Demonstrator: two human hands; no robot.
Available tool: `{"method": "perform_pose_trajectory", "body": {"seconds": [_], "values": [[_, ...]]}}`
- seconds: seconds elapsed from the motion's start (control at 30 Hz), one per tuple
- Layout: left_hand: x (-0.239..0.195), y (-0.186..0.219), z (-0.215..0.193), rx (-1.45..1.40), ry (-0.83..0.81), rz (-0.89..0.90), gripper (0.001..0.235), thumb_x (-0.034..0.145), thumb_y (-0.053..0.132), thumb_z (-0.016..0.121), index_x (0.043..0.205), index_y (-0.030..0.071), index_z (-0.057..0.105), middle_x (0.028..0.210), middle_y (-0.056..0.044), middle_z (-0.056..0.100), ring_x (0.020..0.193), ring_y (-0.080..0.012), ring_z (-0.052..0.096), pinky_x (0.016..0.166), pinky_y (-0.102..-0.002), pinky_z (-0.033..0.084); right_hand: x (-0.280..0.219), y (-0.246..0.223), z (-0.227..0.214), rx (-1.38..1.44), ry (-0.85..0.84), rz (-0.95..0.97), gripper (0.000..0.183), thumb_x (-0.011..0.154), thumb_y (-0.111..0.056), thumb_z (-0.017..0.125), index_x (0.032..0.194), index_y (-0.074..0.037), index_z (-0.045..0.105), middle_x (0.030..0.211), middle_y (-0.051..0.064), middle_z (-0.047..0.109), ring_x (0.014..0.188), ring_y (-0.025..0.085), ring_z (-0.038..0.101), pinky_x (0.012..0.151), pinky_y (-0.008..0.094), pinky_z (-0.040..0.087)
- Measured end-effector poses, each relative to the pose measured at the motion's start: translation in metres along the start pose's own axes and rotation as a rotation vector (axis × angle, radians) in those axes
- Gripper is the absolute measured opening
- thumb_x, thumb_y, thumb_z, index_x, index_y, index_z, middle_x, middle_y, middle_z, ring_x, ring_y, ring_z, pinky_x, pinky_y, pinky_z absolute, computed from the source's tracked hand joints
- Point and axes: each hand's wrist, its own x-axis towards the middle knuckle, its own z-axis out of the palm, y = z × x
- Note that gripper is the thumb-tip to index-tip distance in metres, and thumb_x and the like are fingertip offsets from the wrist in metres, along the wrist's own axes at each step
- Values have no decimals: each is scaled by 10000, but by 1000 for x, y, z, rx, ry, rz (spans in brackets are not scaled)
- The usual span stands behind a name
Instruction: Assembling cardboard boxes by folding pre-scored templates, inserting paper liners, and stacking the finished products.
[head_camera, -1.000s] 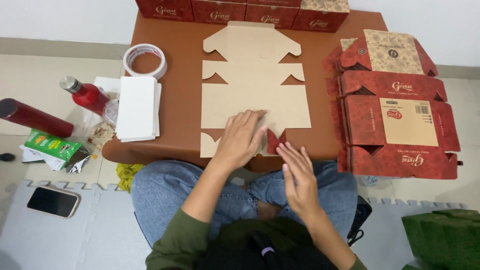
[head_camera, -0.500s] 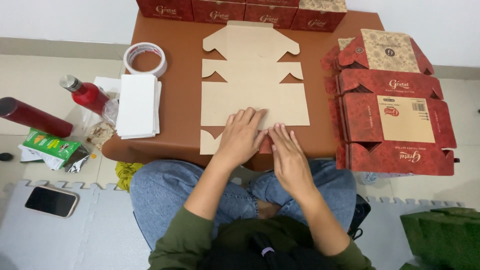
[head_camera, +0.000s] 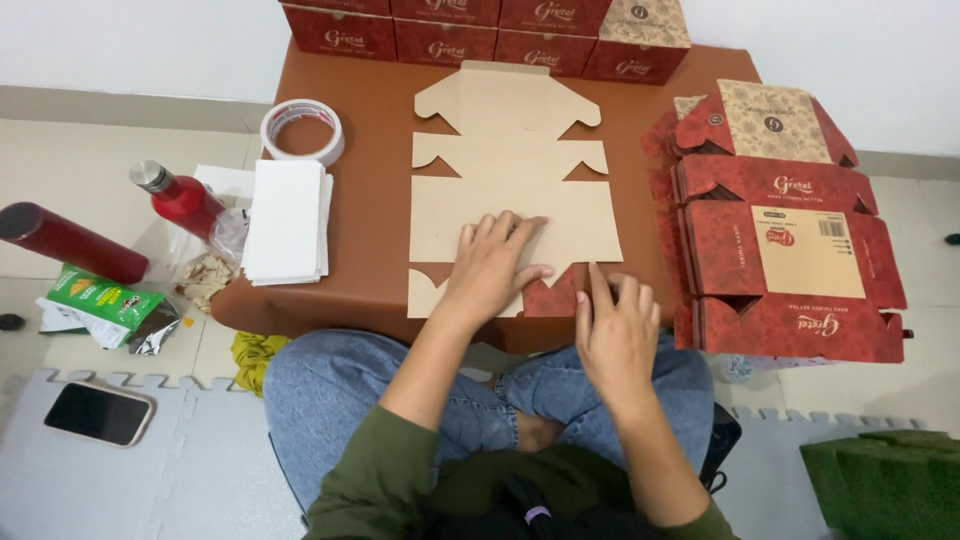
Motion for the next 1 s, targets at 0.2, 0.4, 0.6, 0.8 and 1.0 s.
{"method": "perform_pose_trajectory", "body": {"seconds": [0.2,0.4,0.6,0.8,1.0], "values": [[-2,10,-10,-34,38,-7,868,883,341,750,1601,167,294,1360,-180,505,1114,-326,532,952,-429,351,13,-7,-14,423,-68,-114,562,919,47,522,1467,-78,534,1484,145,552,1382,324,492,1096,446,388],[-1,9,-7,28,36,-21,603,860,344,756,1391,127,570,1480,-161,405,1222,-341,437,985,-433,342,43,0,-8,405,-202,-190,551,877,64,441,1389,-59,601,1420,156,610,1349,313,538,1112,449,405],[0,0,5,91,39,8,568,871,409,741,1338,122,593,1297,-72,541,1219,-264,427,1073,-479,247,106,13,46,300,-224,-256,526,876,23,442,1359,-55,635,1368,165,644,1319,321,571,1098,460,423],[-1,2,4,98,23,3,552,879,366,745,1349,126,581,1300,-73,545,1229,-260,432,1098,-502,233,127,16,74,191,-165,-241,416,942,-91,498,1301,-179,688,1277,40,707,1261,199,625,1105,408,415],[-1,1,4,112,30,14,549,883,398,733,1337,122,593,1284,-83,560,1204,-266,455,1087,-505,257,115,1,80,129,-125,-45,405,1006,-227,532,1404,-159,568,1389,153,586,1366,307,511,1090,504,408]]}}
